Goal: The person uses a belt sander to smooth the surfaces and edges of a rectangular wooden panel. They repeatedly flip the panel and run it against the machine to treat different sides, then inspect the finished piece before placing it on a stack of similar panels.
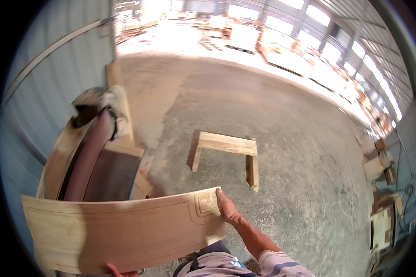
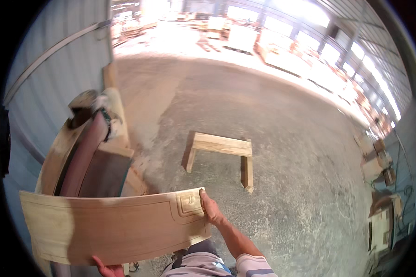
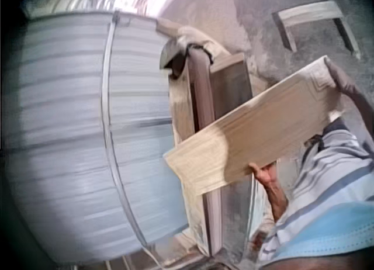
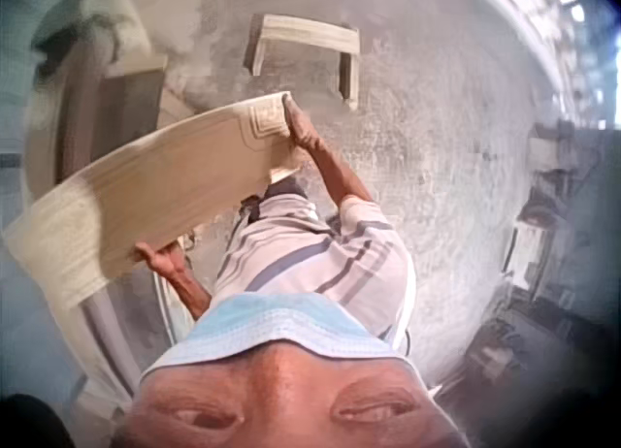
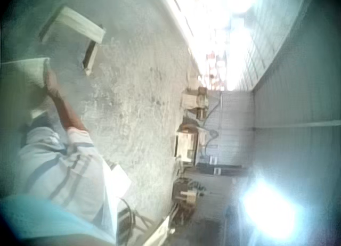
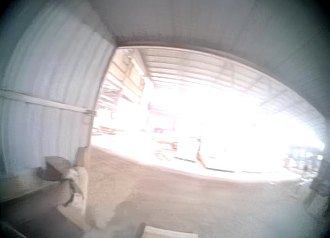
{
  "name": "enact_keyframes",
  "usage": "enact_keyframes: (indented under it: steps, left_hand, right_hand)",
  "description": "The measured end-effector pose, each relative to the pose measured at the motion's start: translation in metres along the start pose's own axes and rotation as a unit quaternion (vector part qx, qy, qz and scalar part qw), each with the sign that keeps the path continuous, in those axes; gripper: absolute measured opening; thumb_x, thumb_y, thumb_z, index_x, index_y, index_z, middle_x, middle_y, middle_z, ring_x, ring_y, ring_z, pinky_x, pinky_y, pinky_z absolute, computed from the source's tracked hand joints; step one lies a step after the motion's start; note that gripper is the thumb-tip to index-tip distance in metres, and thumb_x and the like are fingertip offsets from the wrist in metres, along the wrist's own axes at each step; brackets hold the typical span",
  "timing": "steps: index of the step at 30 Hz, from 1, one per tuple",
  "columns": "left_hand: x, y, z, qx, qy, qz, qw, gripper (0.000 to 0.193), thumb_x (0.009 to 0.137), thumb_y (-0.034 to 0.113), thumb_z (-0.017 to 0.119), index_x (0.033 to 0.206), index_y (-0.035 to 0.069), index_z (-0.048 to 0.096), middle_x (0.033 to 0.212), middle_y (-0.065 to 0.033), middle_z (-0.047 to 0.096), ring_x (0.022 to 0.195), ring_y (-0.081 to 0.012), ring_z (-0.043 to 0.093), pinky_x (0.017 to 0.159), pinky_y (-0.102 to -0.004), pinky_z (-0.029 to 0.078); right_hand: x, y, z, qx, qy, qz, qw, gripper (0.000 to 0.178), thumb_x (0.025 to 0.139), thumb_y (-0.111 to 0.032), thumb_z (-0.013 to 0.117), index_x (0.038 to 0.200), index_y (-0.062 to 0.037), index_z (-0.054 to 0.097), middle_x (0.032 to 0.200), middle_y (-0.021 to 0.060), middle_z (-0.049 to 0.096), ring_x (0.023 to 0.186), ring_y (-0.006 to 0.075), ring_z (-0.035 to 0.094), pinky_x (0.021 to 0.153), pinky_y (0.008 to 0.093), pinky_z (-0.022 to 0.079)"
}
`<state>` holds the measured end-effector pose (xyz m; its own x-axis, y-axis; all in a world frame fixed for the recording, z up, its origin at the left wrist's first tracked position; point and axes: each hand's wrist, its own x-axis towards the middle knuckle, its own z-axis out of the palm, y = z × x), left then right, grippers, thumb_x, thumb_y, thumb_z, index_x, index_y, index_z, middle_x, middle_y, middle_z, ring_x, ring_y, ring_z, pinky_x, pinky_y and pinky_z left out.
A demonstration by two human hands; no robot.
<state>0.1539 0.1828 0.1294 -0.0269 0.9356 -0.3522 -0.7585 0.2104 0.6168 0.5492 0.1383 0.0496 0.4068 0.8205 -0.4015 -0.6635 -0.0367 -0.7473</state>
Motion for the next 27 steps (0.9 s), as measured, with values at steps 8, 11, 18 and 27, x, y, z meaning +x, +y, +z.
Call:
enact_keyframes:
  steps: [8,11,18,27]
  left_hand:
    - [0.044,-0.079,0.091,0.097,-0.037,-0.134,0.986,0.071,0.082,0.050,0.057,0.135,0.009,0.035,0.137,-0.0088,0.040,0.125,-0.0275,0.036,0.105,-0.0475,0.028]
    - [0.051,-0.103,0.117,0.124,-0.025,-0.150,0.981,0.071,0.081,0.050,0.058,0.135,0.009,0.035,0.137,-0.0081,0.039,0.126,-0.0268,0.035,0.106,-0.0471,0.027]
    - [0.086,-0.158,0.126,-0.024,-0.088,-0.309,0.947,0.074,0.079,0.054,0.059,0.136,0.011,0.036,0.138,-0.0082,0.039,0.126,-0.0262,0.035,0.107,-0.0459,0.024]
    - [0.121,-0.179,0.123,0.018,-0.167,-0.260,0.951,0.057,0.091,0.045,0.046,0.134,0.009,0.038,0.133,-0.0064,0.044,0.121,-0.0252,0.041,0.101,-0.0432,0.034]
  right_hand:
    - [-0.009,-0.042,-0.076,-0.030,0.208,-0.045,0.977,0.050,0.091,-0.042,0.050,0.107,0.0039,0.059,0.101,0.0063,0.062,0.090,0.0130,0.057,0.081,0.0261,0.045]
    - [0.000,-0.047,-0.094,0.018,0.252,-0.063,0.966,0.039,0.090,-0.040,0.054,0.092,-0.0022,0.062,0.080,-0.0017,0.059,0.071,0.0071,0.053,0.066,0.0209,0.043]
    - [0.015,-0.084,-0.133,-0.014,0.294,-0.045,0.955,0.038,0.090,-0.043,0.053,0.072,-0.0091,0.058,0.067,-0.0068,0.045,0.061,0.0045,0.038,0.053,0.0228,0.030]
    - [0.056,-0.065,-0.164,-0.590,0.219,-0.274,0.727,0.027,0.088,-0.017,0.041,0.107,-0.0016,0.053,0.074,0.0183,0.056,0.067,0.0330,0.053,0.065,0.0386,0.042]
